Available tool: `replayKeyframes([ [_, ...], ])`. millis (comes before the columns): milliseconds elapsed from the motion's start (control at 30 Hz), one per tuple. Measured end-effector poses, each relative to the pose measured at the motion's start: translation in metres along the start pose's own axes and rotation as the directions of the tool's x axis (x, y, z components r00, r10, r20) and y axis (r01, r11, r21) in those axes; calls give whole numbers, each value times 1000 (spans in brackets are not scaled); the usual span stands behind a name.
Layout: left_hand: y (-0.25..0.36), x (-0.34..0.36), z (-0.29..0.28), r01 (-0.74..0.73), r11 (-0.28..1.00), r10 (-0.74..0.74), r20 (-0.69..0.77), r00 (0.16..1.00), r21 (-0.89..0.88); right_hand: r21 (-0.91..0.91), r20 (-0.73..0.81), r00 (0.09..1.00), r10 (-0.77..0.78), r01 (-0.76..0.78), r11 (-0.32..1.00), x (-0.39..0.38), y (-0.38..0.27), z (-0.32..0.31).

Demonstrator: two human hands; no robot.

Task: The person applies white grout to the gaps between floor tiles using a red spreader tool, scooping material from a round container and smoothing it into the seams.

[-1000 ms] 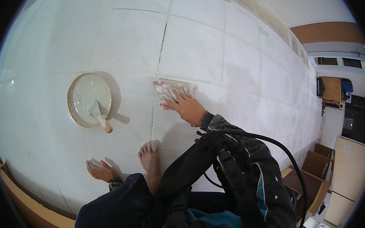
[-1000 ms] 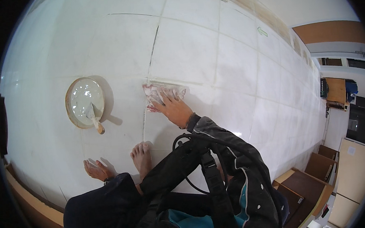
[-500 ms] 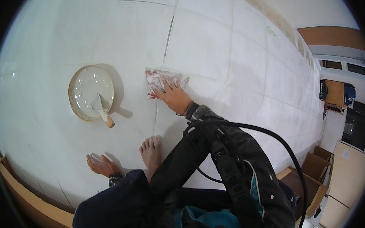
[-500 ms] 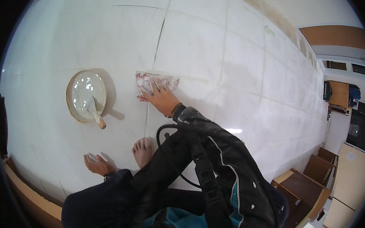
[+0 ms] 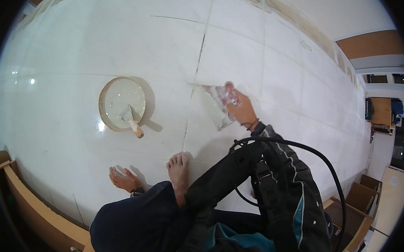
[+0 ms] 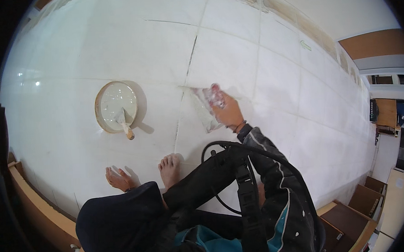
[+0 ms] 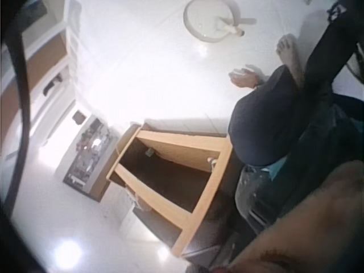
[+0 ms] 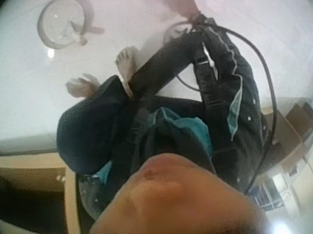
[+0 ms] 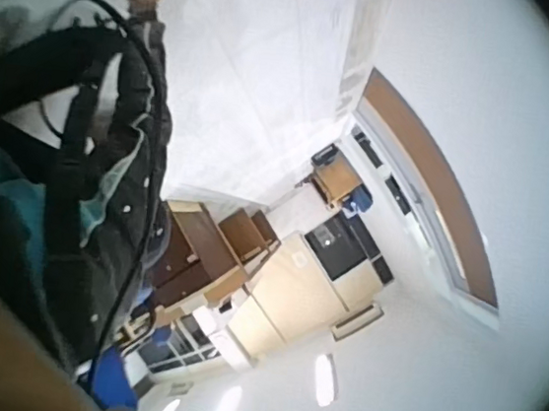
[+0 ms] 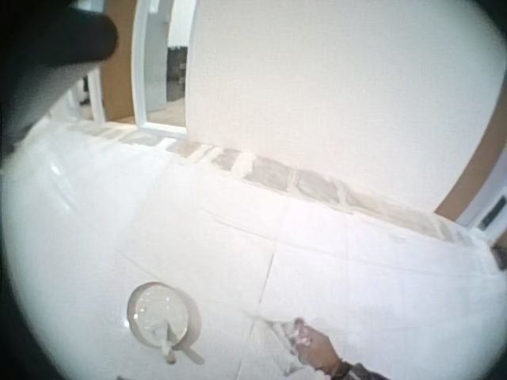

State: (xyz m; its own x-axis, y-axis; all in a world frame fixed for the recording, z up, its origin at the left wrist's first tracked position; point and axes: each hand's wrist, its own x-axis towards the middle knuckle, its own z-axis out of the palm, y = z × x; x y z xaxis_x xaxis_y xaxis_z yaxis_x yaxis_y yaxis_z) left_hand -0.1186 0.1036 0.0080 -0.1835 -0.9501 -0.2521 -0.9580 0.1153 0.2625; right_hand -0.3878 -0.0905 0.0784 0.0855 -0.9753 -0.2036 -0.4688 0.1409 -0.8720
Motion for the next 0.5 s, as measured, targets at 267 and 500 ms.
replayKeyframes([
  [267,-162,62,-57,146,660,-623,-429,654,-737,649,53,959,280,-246,720,20,-26,-36],
  [500,-102,78,-143,367,-499,-441,594,673,-785,727,184,955,232,-291,622,28,-55,-3],
])
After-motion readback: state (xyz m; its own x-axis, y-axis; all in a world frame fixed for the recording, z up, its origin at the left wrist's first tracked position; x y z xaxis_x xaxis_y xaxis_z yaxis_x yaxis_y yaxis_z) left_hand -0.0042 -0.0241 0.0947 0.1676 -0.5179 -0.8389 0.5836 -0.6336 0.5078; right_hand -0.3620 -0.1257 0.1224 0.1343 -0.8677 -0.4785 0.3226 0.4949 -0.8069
